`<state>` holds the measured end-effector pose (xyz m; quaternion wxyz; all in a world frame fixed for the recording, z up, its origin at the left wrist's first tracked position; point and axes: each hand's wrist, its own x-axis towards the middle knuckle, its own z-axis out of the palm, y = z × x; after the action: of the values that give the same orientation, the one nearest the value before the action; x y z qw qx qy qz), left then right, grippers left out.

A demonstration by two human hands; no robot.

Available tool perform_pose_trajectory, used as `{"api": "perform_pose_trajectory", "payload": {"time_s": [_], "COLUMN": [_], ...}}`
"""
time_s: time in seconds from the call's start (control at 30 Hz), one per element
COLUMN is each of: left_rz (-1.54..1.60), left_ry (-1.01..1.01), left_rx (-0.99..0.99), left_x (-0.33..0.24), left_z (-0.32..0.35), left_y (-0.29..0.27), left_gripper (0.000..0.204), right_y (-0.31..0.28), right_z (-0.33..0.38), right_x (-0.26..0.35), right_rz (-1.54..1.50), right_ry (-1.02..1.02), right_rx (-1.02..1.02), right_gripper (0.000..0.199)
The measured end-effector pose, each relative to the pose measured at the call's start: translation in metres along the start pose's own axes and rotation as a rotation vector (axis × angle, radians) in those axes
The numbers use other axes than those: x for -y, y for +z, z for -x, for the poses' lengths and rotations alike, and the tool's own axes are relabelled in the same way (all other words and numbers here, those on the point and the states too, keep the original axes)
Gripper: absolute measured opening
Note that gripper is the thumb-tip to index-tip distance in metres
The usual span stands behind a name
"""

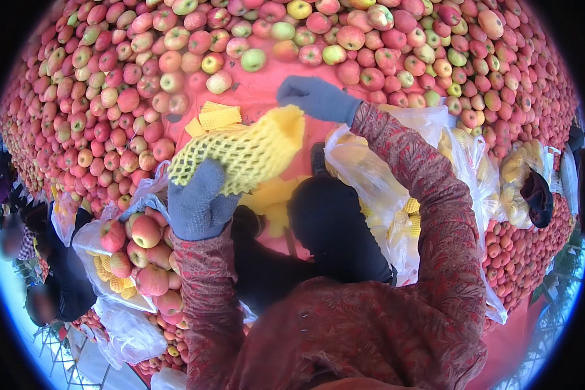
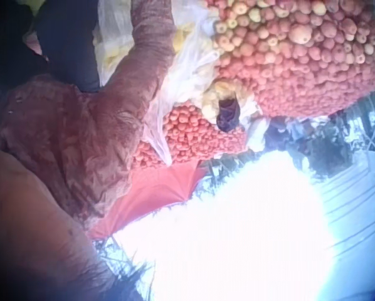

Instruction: The person sits on the ground surrounded by apples and repeatedly picks up individual apples, wraps each one in a yellow foam net, and places the wrapped apples into a white plastic bag. The process continues with consistent hand motions and no other tools used.

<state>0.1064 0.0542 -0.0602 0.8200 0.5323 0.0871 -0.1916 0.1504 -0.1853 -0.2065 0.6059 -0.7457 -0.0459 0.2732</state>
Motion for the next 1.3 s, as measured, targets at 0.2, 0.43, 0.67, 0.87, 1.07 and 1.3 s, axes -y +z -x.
{"api": "perform_pose_trajectory", "payload": {"time_s": [0.2, 0.43, 0.67, 0.87, 1.07, 1.3], "left_rz": [0.093, -0.046, -0.038, -0.011, -0.243, -0.377], "left_ry": [0.044, -0.022, -0.065, -0.085, -0.084, -0.057], "left_rx": [-0.200, -0.351, -0.338, -0.139, -0.206, -0.201], "left_x": [0.002, 0.009, 0.011, 0.014, 0.015, 0.015], "left_z": [-0.010, -0.012, -0.014, -0.007, -0.005, -0.001], "left_y": [-0.003, -0.012, -0.007, -0.033, -0.043, -0.040], "left_gripper": [0.045, 0.048, 0.055, 0.055, 0.056, 0.058], "right_y": [-0.115, -0.095, -0.046, -0.076, -0.112, -0.083], "right_z": [0.015, -0.022, -0.035, 0.010, 0.028, 0.006], "right_x": [-0.190, -0.202, -0.186, -0.170, -0.228, -0.199], "right_rz": [0.637, 1.046, 0.993, 0.948, 0.692, 0.576], "right_ry": [0.497, 0.487, 0.354, 0.365, 0.703, 0.377], "right_rx": [-0.758, -0.718, -0.775, -0.768, -1.013, -0.729], "right_gripper": [0.040, 0.061, 0.050, 0.043, 0.055, 0.049]}}
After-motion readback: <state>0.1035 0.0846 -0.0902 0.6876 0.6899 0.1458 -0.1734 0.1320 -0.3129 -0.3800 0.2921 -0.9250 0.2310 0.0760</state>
